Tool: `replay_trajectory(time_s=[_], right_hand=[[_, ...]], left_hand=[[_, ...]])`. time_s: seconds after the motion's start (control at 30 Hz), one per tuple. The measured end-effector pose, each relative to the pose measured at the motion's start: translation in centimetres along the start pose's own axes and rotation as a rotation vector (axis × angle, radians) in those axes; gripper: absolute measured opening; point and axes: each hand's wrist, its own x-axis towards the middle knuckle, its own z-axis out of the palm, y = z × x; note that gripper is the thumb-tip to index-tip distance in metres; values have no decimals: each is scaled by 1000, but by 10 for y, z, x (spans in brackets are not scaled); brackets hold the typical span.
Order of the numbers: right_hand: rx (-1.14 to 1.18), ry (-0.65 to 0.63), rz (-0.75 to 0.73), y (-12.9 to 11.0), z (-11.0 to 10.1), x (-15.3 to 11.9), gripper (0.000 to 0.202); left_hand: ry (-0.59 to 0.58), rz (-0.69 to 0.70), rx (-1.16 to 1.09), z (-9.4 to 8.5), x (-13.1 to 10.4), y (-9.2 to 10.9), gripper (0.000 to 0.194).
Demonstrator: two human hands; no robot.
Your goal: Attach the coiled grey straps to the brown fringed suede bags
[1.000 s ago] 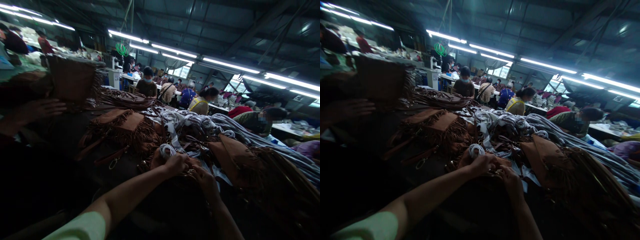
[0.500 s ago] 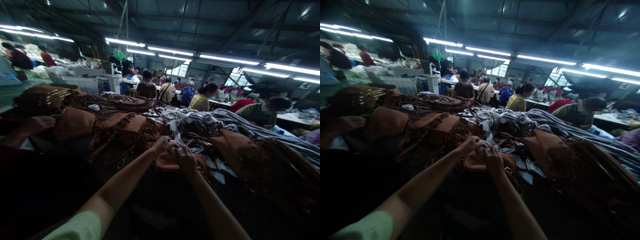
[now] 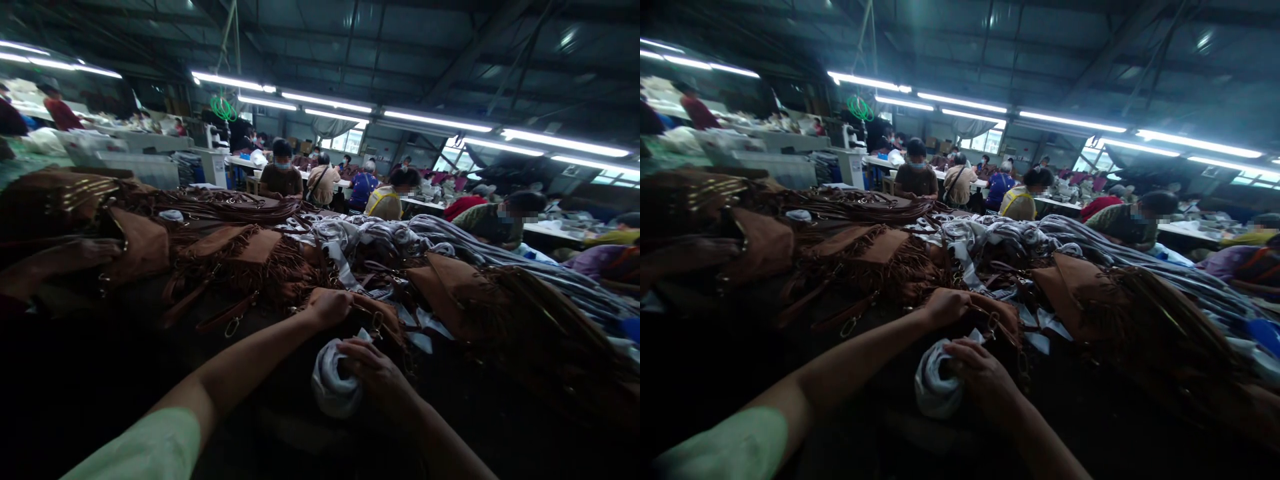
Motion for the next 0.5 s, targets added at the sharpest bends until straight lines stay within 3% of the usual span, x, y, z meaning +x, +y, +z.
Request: replay_trajectory(time_s=[0.1,0.23,0.4,0.5], right_hand=[[43,-64,78,8,7,-11,41],[31,-89,181,22,0,-19,42],[-314,79,502,55,22,-14,51],[-380,157,558,82,47,-5,51]], left_hand=[[-37,98,171,-7,9,1,20],[-19,143,282,-11,9,1,24],[-16,285,270,-14,0,12,23],[-32,310,279,-14,-5,19,22]])
